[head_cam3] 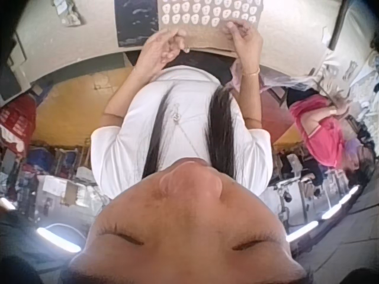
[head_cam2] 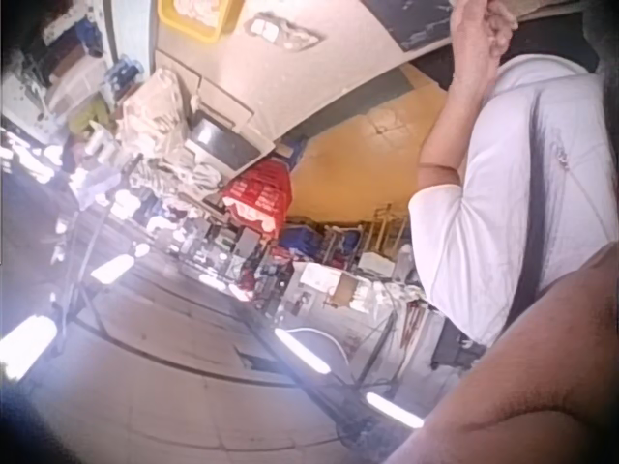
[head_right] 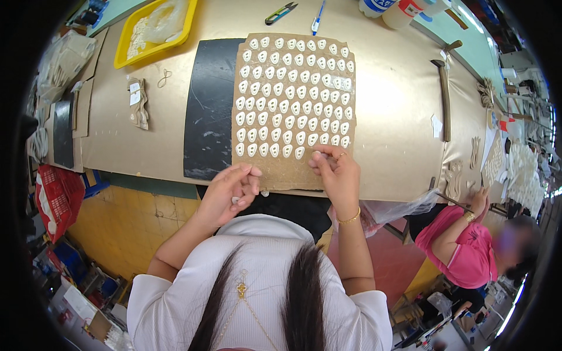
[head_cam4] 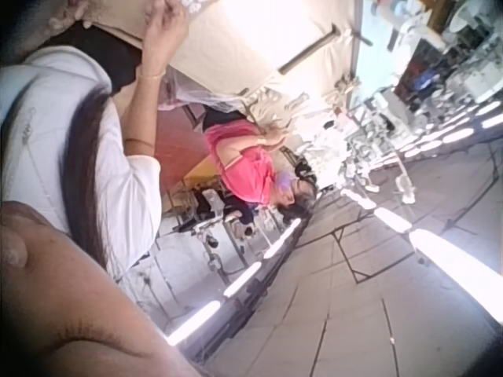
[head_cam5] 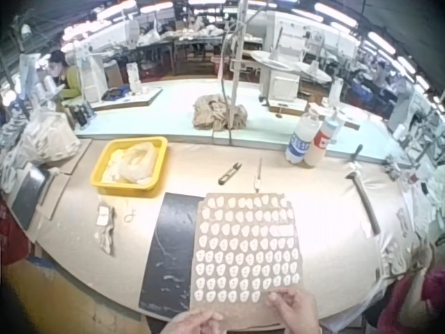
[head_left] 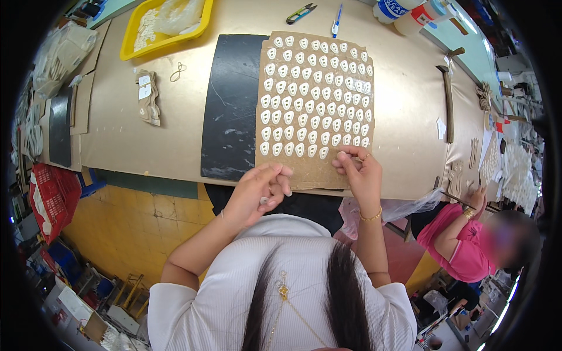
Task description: The person picks small white plastic pieces from a yellow tray and places them one by one into pre-cut slots on a cardboard sheet. The person continues this repetitive placement until the sheet is filled. Another person is visible working nearby at a separate station.
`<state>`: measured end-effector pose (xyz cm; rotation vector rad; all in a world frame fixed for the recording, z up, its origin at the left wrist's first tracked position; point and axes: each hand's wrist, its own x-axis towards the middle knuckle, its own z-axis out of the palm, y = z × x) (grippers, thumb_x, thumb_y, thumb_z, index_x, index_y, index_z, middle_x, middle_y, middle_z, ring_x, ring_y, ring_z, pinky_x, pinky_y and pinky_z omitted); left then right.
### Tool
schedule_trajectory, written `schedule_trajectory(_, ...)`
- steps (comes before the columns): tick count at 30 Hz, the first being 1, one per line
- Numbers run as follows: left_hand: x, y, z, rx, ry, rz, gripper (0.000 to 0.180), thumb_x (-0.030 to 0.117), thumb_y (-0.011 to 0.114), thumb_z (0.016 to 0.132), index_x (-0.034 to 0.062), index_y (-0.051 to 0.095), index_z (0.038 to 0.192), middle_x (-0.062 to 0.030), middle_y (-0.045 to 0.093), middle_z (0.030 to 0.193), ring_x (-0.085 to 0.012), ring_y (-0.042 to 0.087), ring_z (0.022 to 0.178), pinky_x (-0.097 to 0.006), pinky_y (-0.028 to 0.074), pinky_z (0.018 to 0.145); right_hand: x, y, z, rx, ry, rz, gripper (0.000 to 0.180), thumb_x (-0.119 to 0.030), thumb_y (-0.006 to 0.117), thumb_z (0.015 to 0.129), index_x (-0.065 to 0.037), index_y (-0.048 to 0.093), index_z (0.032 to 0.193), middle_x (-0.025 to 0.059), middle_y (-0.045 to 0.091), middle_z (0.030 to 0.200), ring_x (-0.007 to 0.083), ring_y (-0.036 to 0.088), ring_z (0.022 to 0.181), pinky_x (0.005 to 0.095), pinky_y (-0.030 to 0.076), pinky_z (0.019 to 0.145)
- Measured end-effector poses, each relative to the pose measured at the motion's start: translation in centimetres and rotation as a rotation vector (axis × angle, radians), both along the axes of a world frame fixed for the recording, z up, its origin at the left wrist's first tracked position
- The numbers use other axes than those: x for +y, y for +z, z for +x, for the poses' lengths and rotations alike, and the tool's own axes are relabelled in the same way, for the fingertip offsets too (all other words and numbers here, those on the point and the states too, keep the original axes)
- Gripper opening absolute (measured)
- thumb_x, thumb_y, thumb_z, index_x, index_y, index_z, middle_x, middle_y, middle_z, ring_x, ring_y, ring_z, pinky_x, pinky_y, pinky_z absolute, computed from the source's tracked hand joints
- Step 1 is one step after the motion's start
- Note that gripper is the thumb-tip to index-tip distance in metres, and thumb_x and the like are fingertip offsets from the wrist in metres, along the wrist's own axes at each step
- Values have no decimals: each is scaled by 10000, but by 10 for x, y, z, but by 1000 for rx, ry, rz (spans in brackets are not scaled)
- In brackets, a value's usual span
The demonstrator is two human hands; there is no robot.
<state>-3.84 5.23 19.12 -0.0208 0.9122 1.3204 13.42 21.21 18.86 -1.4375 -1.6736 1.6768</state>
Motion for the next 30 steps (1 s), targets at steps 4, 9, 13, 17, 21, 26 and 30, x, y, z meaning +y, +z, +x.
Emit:
schedule_trajectory(4,-5,16,0,1062,-231,-10,216,221,633,876,13,627,935,-76,615,747,-124,513,562,-228,418,533,2,-1,0,-134,110,74,168,-67,639,878,40,617,1007,67,656,860,104,648,736,209,515,639)
schedule_trajectory(9,-23,8,-7,1108,-733,4,256,276,651,841,26,654,896,-121,649,762,-215,611,648,-295,472,625,0,-10,4,-27,26,58,158,-53,645,860,46,638,983,65,662,802,94,617,637,215,508,619)
schedule_trajectory(13,-35,-9,-6,1154,-853,15,275,289,602,865,23,660,905,-134,664,793,-275,632,685,-343,477,641,0,-8,5,-62,19,27,172,-51,651,863,42,619,1005,43,645,812,77,590,632,192,490,604)
schedule_trajectory(17,-33,-10,-3,772,-698,-14,231,245,590,895,20,646,888,-53,620,703,-155,568,589,-268,448,564,2,-6,5,-143,97,87,180,-55,657,854,52,628,996,40,643,772,62,582,616,187,459,562)
schedule_trajectory(21,-26,7,-9,213,-507,-168,194,199,559,931,18,613,884,25,510,637,-42,425,520,-193,337,433,5,-2,-1,-224,165,160,186,-75,674,838,42,645,980,35,640,740,49,549,575,187,449,549)
schedule_trajectory(26,-37,3,-11,-79,-170,-143,177,164,514,944,6,573,891,-19,500,667,-64,399,490,-199,282,368,5,-6,-8,-232,210,368,150,-106,675,815,-4,659,923,82,595,771,171,598,651,300,486,617)
schedule_trajectory(30,-48,2,-13,-296,26,-42,180,164,489,949,0,552,914,-51,525,736,-109,443,545,-207,306,376,4,-9,-6,-364,304,573,222,-97,695,772,-44,622,975,130,536,940,280,604,800,376,495,683)
